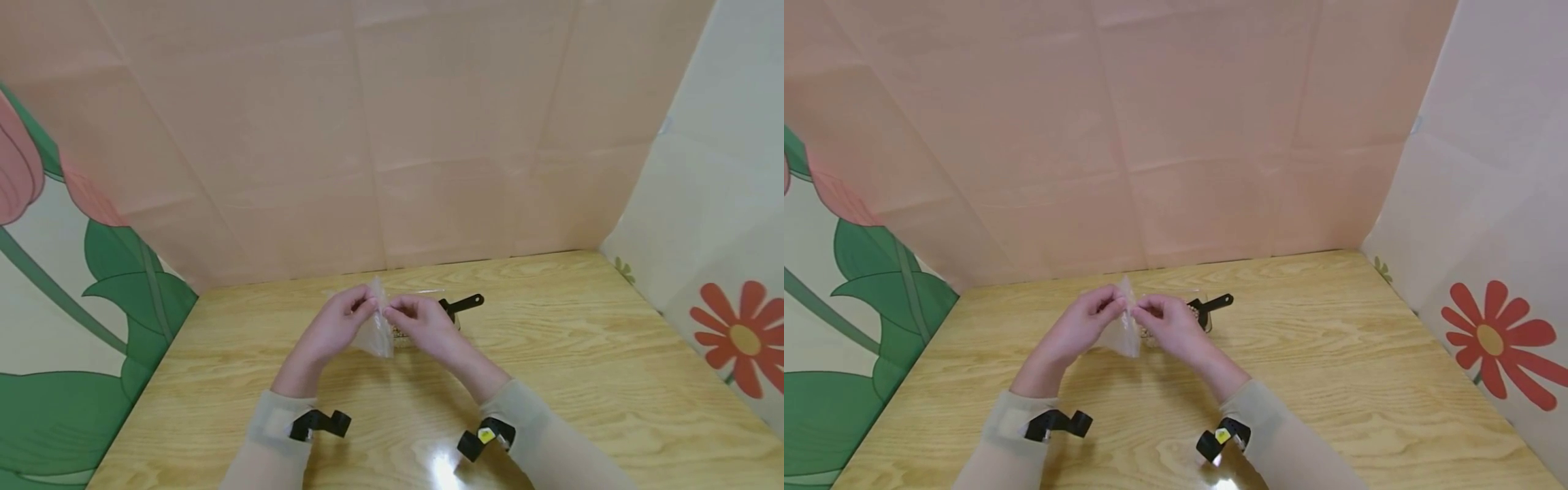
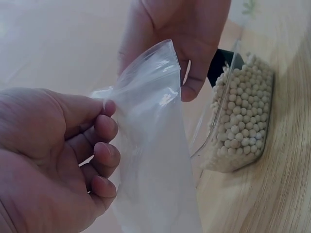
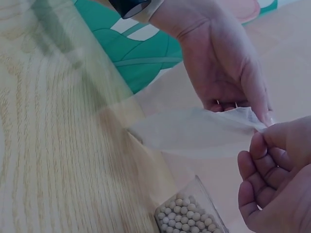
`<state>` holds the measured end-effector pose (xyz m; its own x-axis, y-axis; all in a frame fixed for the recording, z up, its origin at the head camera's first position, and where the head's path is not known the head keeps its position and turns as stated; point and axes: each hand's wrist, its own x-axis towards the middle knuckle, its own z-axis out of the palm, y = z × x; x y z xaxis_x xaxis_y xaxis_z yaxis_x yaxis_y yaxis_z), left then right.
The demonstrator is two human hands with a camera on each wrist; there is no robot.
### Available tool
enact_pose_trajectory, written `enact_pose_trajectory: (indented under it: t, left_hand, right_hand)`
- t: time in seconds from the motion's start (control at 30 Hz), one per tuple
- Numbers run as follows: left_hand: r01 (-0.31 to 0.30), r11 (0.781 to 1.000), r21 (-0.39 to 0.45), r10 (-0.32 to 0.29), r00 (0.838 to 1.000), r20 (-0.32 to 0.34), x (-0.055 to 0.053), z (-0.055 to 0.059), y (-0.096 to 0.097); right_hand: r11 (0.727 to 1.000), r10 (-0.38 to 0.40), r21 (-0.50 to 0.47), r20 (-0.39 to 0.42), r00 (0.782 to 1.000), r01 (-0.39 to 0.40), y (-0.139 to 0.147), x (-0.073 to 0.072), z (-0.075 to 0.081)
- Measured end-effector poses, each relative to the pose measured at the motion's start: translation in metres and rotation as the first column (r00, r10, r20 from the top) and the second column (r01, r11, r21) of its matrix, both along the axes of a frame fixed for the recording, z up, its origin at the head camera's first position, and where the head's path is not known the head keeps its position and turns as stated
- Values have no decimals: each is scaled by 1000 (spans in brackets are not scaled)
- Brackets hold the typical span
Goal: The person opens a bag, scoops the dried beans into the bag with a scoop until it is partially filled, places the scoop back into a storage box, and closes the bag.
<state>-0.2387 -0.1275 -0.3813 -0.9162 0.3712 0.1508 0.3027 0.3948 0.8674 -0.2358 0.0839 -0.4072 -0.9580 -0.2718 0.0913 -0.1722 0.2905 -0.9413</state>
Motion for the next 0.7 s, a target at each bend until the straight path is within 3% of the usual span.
enact_pose_trajectory:
  t: [0.23, 0.47, 0.7]
  left_hand:
    - [-4, 995, 97, -2, 998, 57, 1, 1, -1]
    - [-45, 999, -24, 45, 999, -26, 0, 1, 2]
    - [-69, 996, -56, 67, 997, -39, 0, 1, 3]
  right_hand:
    - [997, -3, -78, 27, 1000, 5, 1, -2, -1]
    - [996, -86, -29, 16, 996, 86, -1, -1, 0]
    - [992, -124, 2, 1, 992, 124, -3, 2, 3]
